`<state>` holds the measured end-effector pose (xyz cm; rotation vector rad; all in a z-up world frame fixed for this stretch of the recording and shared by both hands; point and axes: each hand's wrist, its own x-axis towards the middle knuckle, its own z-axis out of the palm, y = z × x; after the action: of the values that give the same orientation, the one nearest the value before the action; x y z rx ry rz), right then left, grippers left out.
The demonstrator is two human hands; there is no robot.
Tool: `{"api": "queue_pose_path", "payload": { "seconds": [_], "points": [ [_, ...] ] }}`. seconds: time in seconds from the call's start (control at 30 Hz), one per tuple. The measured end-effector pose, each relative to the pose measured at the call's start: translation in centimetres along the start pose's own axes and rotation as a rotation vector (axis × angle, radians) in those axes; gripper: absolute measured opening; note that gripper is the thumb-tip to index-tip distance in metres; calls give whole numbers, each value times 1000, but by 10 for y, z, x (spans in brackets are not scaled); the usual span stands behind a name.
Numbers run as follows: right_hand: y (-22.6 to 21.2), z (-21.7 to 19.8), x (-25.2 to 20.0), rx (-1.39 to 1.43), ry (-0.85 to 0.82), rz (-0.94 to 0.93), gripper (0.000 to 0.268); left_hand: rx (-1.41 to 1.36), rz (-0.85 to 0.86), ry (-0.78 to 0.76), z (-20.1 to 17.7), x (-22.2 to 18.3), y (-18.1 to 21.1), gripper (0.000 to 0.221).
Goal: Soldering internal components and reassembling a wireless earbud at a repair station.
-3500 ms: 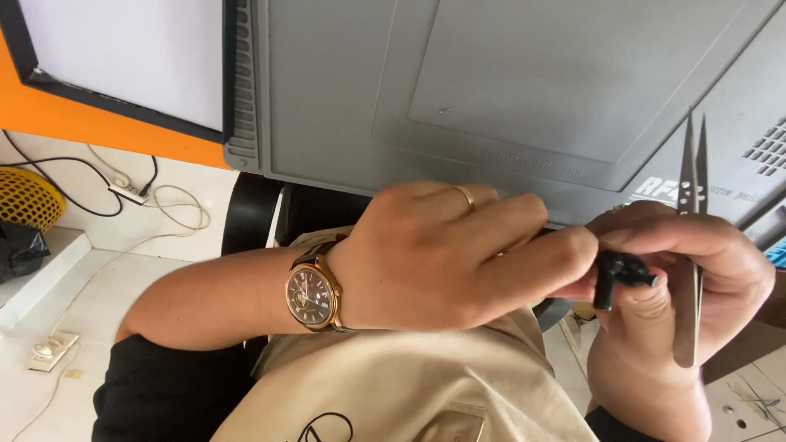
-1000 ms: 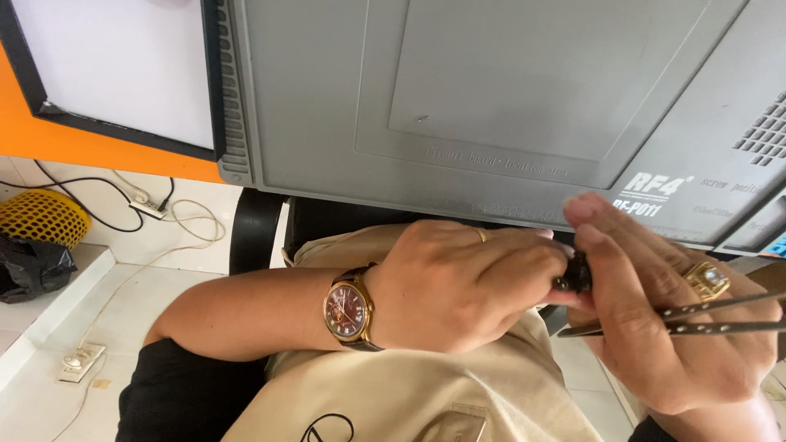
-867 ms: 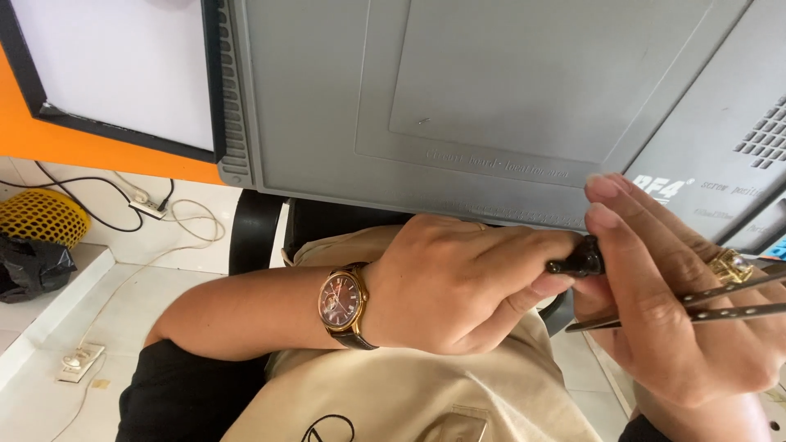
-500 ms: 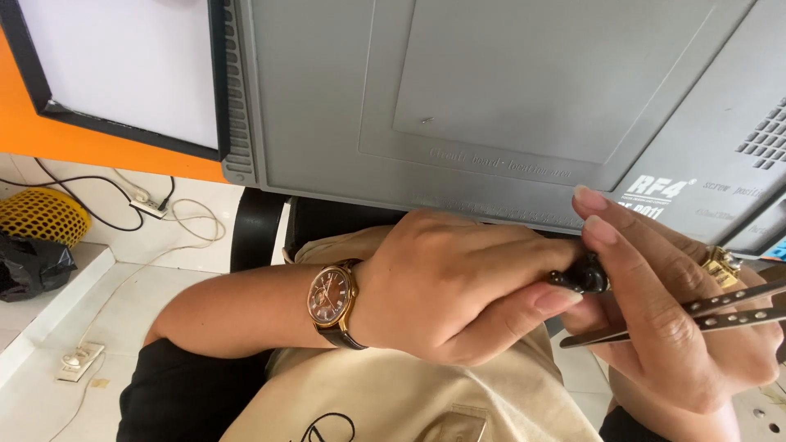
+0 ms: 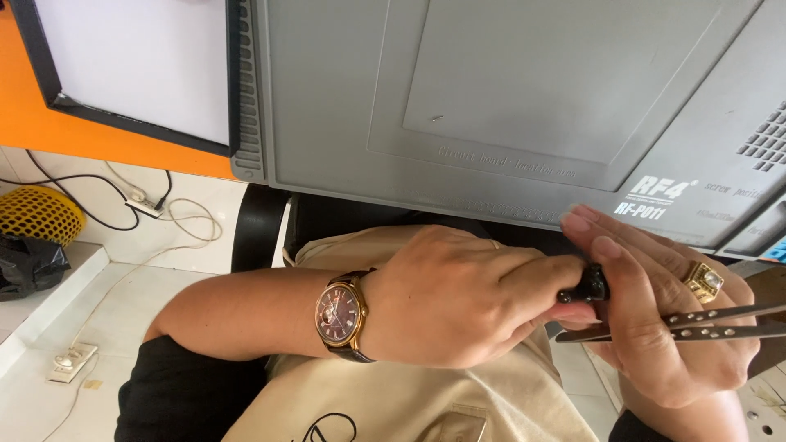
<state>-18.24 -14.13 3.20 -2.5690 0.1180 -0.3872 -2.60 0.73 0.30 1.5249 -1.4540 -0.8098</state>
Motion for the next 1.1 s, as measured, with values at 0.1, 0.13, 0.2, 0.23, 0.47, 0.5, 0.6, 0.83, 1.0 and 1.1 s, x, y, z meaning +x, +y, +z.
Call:
{"api": "queue_pose_path", "payload": {
  "seconds": [0.1, 0.13, 0.2, 0.23, 0.47, 0.5, 0.6, 0.83, 1.0, 1.1],
  "points": [
    [0, -3, 3, 25, -22, -25, 46, -65, -32, 10, 2, 0, 4, 32],
    [0, -5, 5, 45, -37, -31, 47, -79, -19, 15, 1, 1, 5, 26],
    [2, -6, 8, 67, -52, -43, 47, -90, -7, 24, 1, 1, 6, 22],
    [3, -5, 6, 36, -42, -67, 46, -80, -20, 28, 2, 2, 7, 28],
    [9, -9, 10, 6, -84, -141, 45, -32, -52, 58, 3, 2, 9, 34],
    [11, -11, 10, 5, -83, -143, 45, -30, -52, 59, 1, 3, 7, 34],
    [13, -22, 17, -59, -75, -196, 43, 26, 14, 78, -14, 9, 1, 34],
    [24, -37, 19, -112, -206, 59, 45, -374, -68, 68, -48, -1, -28, 26],
    [88, -8, -33, -89, 168, 394, 71, -314, -149, 213, -68, -7, -37, 26],
    [74, -5, -5, -136, 106, 349, 67, -223, -111, 252, -66, -12, -51, 14]
  ]
}}
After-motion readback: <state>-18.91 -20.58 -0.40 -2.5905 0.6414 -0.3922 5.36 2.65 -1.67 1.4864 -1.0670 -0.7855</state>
